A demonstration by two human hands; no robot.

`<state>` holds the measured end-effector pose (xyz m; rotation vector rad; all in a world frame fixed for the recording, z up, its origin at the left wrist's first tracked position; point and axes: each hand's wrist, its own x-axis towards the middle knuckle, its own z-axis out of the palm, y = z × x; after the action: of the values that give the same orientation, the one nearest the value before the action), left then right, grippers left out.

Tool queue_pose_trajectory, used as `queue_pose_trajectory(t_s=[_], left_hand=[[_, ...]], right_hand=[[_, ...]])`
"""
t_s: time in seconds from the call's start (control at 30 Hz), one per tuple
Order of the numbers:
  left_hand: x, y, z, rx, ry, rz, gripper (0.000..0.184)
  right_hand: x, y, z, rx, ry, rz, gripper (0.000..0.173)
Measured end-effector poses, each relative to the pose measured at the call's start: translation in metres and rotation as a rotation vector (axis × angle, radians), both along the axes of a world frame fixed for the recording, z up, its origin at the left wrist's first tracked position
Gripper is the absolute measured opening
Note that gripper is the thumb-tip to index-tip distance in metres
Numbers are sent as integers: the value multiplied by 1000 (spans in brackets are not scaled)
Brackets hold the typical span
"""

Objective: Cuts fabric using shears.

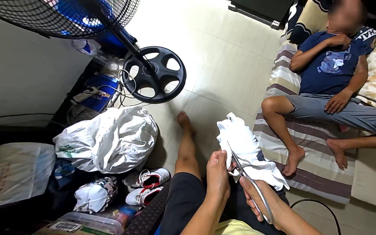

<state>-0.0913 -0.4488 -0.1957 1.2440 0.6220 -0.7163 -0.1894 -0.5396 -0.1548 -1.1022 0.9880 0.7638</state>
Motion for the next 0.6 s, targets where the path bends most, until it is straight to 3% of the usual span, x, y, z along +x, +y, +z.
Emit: queue_pose_trajectory(t_s=[0.3, 0.6], left_hand=[[-7, 19, -6, 3, -3, -117, 18], [-9, 22, -2, -16, -10, -176, 18]], right_hand=[[-2, -13, 4, 114, -4, 64, 53], [10, -22, 5, 86, 23, 137, 54]])
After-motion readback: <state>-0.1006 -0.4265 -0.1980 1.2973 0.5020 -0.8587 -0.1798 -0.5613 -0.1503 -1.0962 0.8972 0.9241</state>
